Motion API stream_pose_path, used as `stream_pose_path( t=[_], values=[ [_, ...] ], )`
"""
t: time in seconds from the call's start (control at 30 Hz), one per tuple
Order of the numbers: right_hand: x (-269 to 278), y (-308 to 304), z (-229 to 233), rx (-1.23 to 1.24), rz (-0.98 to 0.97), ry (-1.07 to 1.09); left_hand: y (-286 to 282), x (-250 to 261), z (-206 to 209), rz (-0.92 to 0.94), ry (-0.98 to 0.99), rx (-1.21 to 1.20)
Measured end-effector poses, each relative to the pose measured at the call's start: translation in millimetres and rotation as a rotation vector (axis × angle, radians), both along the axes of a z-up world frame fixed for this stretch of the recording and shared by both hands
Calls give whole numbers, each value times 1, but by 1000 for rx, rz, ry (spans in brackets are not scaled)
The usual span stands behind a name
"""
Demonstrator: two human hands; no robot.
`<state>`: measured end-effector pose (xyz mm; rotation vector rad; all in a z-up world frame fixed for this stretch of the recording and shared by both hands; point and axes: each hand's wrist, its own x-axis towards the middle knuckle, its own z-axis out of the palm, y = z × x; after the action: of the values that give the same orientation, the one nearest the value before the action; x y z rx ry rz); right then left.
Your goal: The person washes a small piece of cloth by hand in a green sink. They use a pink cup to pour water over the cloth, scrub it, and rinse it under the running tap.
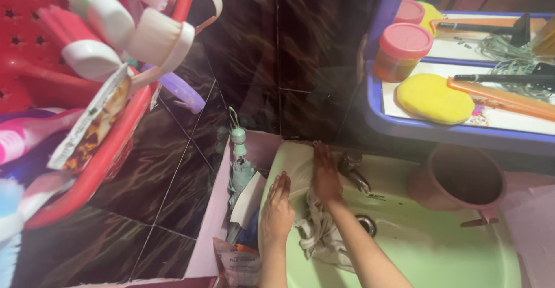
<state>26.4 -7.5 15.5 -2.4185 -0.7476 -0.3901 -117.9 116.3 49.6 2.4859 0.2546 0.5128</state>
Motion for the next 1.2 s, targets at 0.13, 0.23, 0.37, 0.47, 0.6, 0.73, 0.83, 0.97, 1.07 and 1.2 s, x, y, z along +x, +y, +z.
stream_pose_path(
  t=[0.13,0.23,0.37,0.47,0.6,0.73,0.83,0.97,1.07,1.2],
  values=[
    [-11,17,-14,-74,187,30,-3,0,10,29,90,5],
    [-21,11,7,-141,383,143,-5,1,18,59,184,-74],
    [-5,1,28,-240,331,94,-5,-2,12,43,154,-19],
    [3,17,23,-164,133,105,-2,1,8,43,139,2],
    [-2,38,3,-21,118,30,-1,3,3,36,86,15],
    [-17,28,10,-108,554,108,-3,3,5,55,208,-43],
    [-3,20,31,-153,598,84,-2,0,10,57,192,-75],
    [10,28,33,-194,320,-56,-2,-1,15,68,209,-62],
    [4,37,25,-130,270,-84,-3,0,12,60,228,-79],
    [-19,42,30,-96,656,137,-3,2,6,95,14,76]
  ],
)
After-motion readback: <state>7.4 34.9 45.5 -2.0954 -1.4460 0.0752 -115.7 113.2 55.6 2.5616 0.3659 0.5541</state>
